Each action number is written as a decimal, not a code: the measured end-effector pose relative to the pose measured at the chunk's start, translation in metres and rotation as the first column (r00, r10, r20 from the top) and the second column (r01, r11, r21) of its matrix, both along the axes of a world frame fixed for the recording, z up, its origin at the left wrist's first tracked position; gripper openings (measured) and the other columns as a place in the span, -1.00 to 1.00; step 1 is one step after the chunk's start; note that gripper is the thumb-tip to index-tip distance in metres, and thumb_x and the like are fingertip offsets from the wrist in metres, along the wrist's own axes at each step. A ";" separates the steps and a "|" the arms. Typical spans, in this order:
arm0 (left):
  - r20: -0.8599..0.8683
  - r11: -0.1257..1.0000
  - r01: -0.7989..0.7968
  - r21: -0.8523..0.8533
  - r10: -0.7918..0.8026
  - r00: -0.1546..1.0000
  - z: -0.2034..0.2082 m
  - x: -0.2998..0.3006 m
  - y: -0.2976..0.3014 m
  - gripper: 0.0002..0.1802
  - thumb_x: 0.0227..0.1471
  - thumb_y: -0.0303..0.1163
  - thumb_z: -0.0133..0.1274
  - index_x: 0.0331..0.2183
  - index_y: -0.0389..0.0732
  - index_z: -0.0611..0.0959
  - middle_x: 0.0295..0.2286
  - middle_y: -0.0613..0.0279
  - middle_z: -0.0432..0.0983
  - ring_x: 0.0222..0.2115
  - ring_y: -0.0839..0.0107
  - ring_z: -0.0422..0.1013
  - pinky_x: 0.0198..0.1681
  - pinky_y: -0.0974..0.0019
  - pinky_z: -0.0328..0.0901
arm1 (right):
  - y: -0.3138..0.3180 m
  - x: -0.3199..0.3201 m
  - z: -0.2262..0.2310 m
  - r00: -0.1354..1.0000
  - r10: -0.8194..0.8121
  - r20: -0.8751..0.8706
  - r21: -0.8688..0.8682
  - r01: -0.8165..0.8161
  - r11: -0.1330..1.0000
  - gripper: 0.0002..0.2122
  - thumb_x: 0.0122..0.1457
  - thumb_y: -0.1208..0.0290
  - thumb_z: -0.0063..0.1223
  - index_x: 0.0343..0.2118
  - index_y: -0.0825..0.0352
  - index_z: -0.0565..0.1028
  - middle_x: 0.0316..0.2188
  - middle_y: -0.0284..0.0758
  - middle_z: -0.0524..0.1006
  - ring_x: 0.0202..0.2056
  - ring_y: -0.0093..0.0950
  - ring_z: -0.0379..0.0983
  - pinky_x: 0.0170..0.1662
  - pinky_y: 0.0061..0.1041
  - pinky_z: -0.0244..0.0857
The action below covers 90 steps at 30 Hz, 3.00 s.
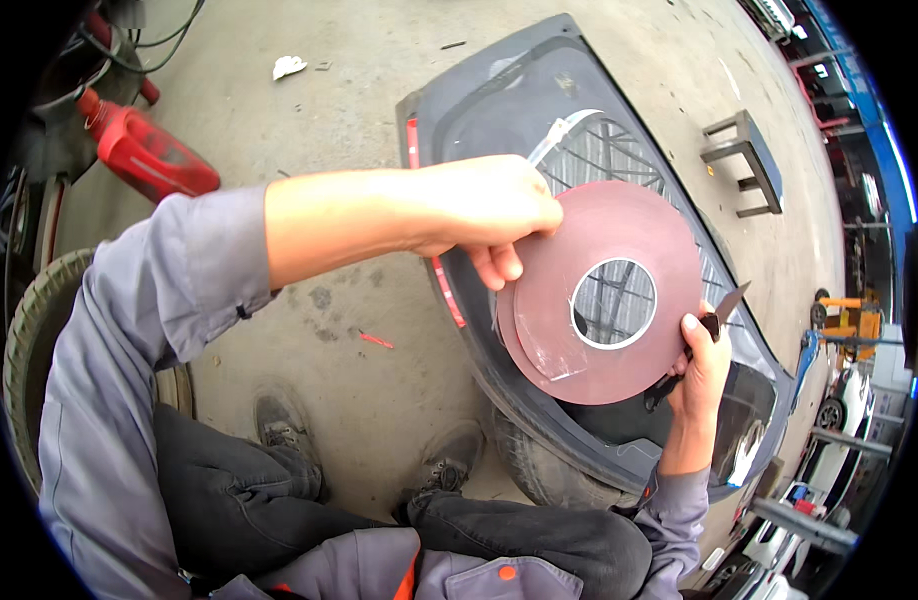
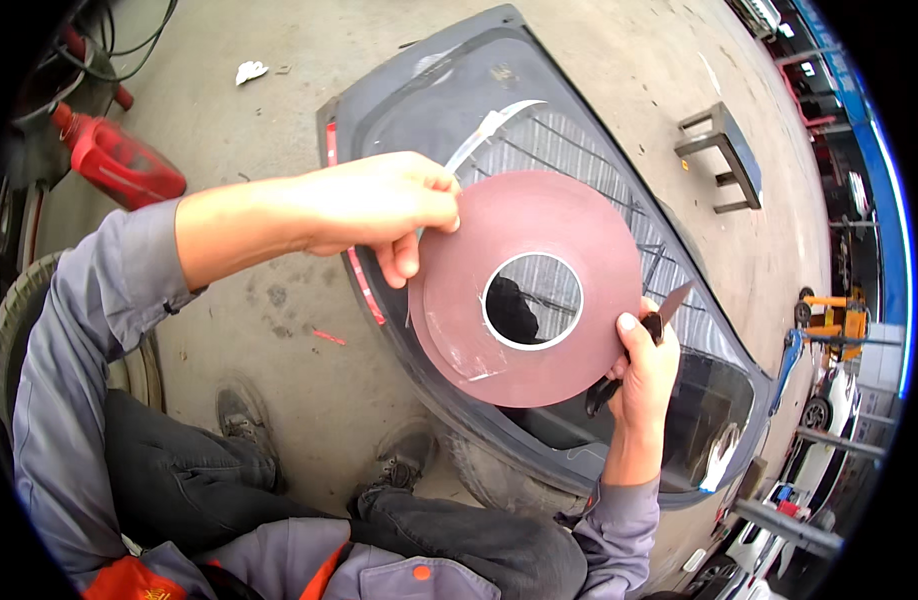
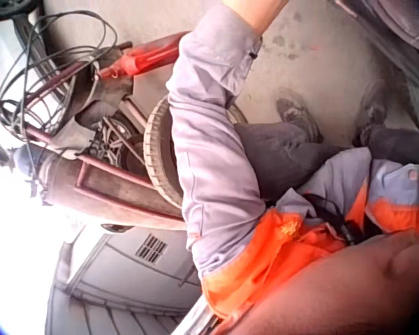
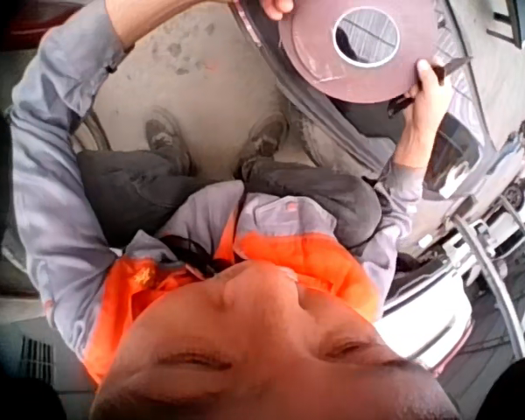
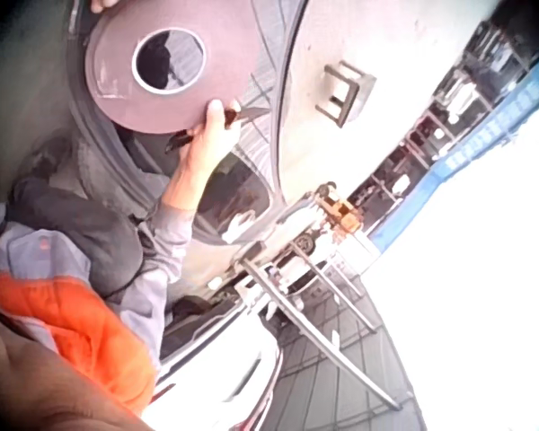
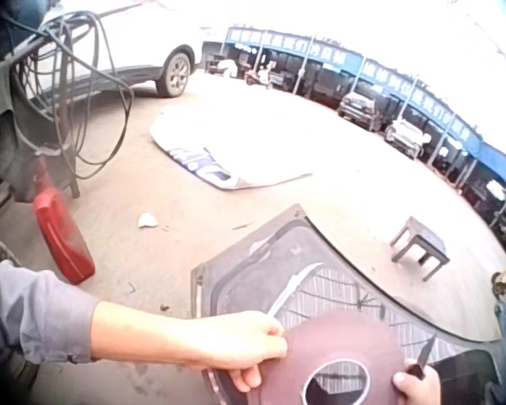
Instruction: The person uses a utility knife to cut a strip of red tape and applies it along the edge of a car door. They then smooth the tape down with their fingers.
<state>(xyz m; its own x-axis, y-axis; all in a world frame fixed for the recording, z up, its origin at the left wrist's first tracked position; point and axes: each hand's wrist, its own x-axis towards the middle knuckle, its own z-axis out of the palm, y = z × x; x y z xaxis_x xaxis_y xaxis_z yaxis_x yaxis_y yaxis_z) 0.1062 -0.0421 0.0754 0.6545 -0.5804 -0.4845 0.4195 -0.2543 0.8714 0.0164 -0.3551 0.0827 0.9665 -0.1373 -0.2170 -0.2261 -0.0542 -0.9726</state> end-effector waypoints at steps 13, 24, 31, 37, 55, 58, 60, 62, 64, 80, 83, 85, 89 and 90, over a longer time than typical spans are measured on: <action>-0.115 0.979 0.183 -0.092 -0.193 0.974 -0.015 -0.034 -0.044 -0.73 0.12 -0.32 0.11 -0.25 -0.36 0.59 -0.40 0.22 0.59 -0.70 0.61 0.35 -0.59 0.48 0.30 | -0.031 -0.043 -0.008 0.962 -0.272 -0.020 -0.014 0.272 0.962 -0.78 0.20 0.40 0.06 -0.17 0.43 0.43 -0.60 -0.48 0.38 -0.69 -0.74 0.17 -0.65 -0.71 0.04; -0.387 0.977 0.108 -0.181 -0.172 0.906 -0.044 -0.135 -0.116 -0.68 0.17 -0.19 0.08 -0.21 -0.27 0.58 -0.38 0.26 0.58 -0.54 0.62 0.44 -0.54 0.49 0.38 | -0.078 -0.196 -0.036 0.760 -0.548 -0.350 -0.047 0.570 0.821 -0.75 0.19 0.43 0.02 -0.09 0.37 0.39 -0.52 -0.46 0.41 -0.66 -0.76 0.18 -0.68 -0.75 0.00; -0.439 0.972 0.219 -0.090 -0.236 0.867 -0.057 -0.171 -0.152 -0.59 0.26 -0.11 -0.13 -0.21 -0.30 0.57 -0.36 0.22 0.60 -0.69 0.58 0.39 -0.63 0.46 0.33 | -0.085 -0.228 -0.052 0.711 -0.635 -0.303 -0.040 0.656 0.753 -0.82 0.27 0.39 -0.04 -0.13 0.34 0.38 -0.62 -0.52 0.30 -0.73 -0.75 0.09 -0.72 -0.71 -0.07; -0.476 0.793 0.575 -0.202 -0.592 0.650 -0.054 -0.176 -0.095 -0.58 0.24 -0.06 -0.12 -0.24 -0.26 0.55 -0.40 0.24 0.59 -0.65 0.52 0.44 -0.60 0.43 0.38 | -0.114 -0.237 -0.063 0.781 -0.554 -0.288 -0.329 0.462 0.824 -0.85 0.27 0.41 -0.04 -0.19 0.37 0.43 -0.52 -0.44 0.39 -0.63 -0.67 0.23 -0.60 -0.66 0.12; 0.151 0.744 -0.668 0.000 0.660 0.736 -0.059 -0.004 0.070 -0.76 0.15 -0.22 0.04 -0.45 -0.17 0.49 -0.52 0.38 0.40 -0.53 0.60 0.35 -0.55 0.48 0.27 | 0.049 0.000 -0.043 0.984 0.169 0.055 -0.868 -0.037 0.495 -0.76 0.16 0.29 0.08 -0.27 0.38 0.42 -0.36 -0.10 0.46 -0.36 -0.06 0.45 -0.31 -0.17 0.32; 0.142 0.765 -0.643 0.027 0.634 0.760 -0.051 0.001 0.066 -0.79 0.15 -0.24 0.02 -0.41 -0.17 0.50 -0.52 0.37 0.44 -0.53 0.60 0.36 -0.54 0.47 0.27 | 0.056 0.016 -0.059 0.983 0.152 0.107 -0.914 0.036 0.405 -0.75 0.16 0.28 0.08 -0.26 0.36 0.40 -0.35 -0.13 0.43 -0.34 -0.10 0.45 -0.32 -0.17 0.32; 0.144 0.766 -0.643 0.008 0.635 0.759 -0.057 0.003 0.067 -0.80 0.15 -0.25 0.00 -0.40 -0.17 0.51 -0.50 0.35 0.47 -0.51 0.58 0.38 -0.51 0.45 0.28 | 0.059 0.023 -0.065 0.974 0.181 0.139 -0.938 0.071 0.340 -0.75 0.15 0.28 0.09 -0.27 0.36 0.40 -0.35 -0.14 0.42 -0.34 -0.11 0.45 -0.33 -0.17 0.33; 0.113 0.751 -0.660 -0.023 0.658 0.745 -0.059 0.007 0.064 -0.80 0.14 -0.26 -0.01 -0.39 -0.18 0.52 -0.49 0.34 0.49 -0.52 0.57 0.39 -0.50 0.43 0.29 | 0.058 0.028 -0.072 0.965 0.215 0.150 -0.960 0.090 0.265 -0.74 0.12 0.27 0.11 -0.29 0.35 0.39 -0.36 -0.17 0.39 -0.35 -0.14 0.43 -0.34 -0.18 0.34; 0.053 0.717 -0.694 -0.065 0.697 0.715 -0.059 0.008 0.062 -0.80 0.13 -0.27 -0.01 -0.38 -0.20 0.55 -0.50 0.33 0.50 -0.54 0.57 0.39 -0.52 0.43 0.29 | 0.055 0.029 -0.081 0.952 0.244 0.184 -0.964 0.127 0.234 -0.74 0.12 0.27 0.12 -0.29 0.35 0.38 -0.37 -0.19 0.37 -0.35 -0.15 0.42 -0.36 -0.17 0.34; -0.067 0.879 -0.477 0.011 0.477 0.877 -0.067 -0.041 0.052 -0.72 0.18 -0.20 0.03 -0.32 -0.25 0.54 -0.50 0.31 0.48 -0.58 0.56 0.39 -0.53 0.42 0.33 | 0.051 0.038 -0.094 0.877 0.320 0.359 -0.931 0.313 0.186 -0.76 0.00 0.38 0.19 -0.29 0.35 0.45 -0.37 -0.24 0.36 -0.33 -0.24 0.32 -0.31 -0.29 0.21; -0.064 0.898 -0.438 0.025 0.439 0.896 -0.072 -0.052 0.048 -0.74 0.19 -0.22 0.02 -0.32 -0.25 0.54 -0.52 0.32 0.47 -0.60 0.58 0.38 -0.53 0.44 0.33 | 0.050 0.038 -0.095 0.889 0.309 0.339 -0.939 0.296 0.178 -0.73 0.00 0.36 0.20 -0.27 0.36 0.45 -0.33 -0.22 0.38 -0.31 -0.24 0.32 -0.27 -0.27 0.21; -0.101 0.894 -0.449 0.012 0.447 0.889 -0.073 -0.059 0.045 -0.74 0.19 -0.22 0.02 -0.33 -0.25 0.54 -0.55 0.33 0.46 -0.61 0.58 0.38 -0.53 0.44 0.33 | 0.053 0.037 -0.090 0.880 0.307 0.363 -0.931 0.324 0.170 -0.71 -0.01 0.35 0.20 -0.25 0.36 0.44 -0.30 -0.20 0.39 -0.28 -0.23 0.32 -0.24 -0.25 0.20; -0.158 0.890 -0.455 0.008 0.451 0.878 -0.075 -0.072 0.039 -0.72 0.18 -0.20 0.03 -0.37 -0.24 0.51 -0.58 0.35 0.44 -0.61 0.60 0.37 -0.55 0.46 0.31 | 0.084 0.029 -0.062 0.830 0.393 0.395 -0.916 0.321 0.242 -0.67 -0.03 0.32 0.19 -0.22 0.36 0.42 -0.23 -0.16 0.40 -0.24 -0.20 0.31 -0.20 -0.22 0.17; -0.163 0.898 -0.439 0.013 0.435 0.885 -0.075 -0.074 0.039 -0.72 0.18 -0.20 0.03 -0.37 -0.23 0.51 -0.57 0.36 0.44 -0.60 0.60 0.37 -0.55 0.47 0.31 | 0.099 0.023 -0.055 0.815 0.430 0.388 -0.910 0.265 0.319 -0.69 -0.06 0.32 0.18 -0.27 0.35 0.42 -0.28 -0.19 0.40 -0.27 -0.21 0.32 -0.21 -0.23 0.17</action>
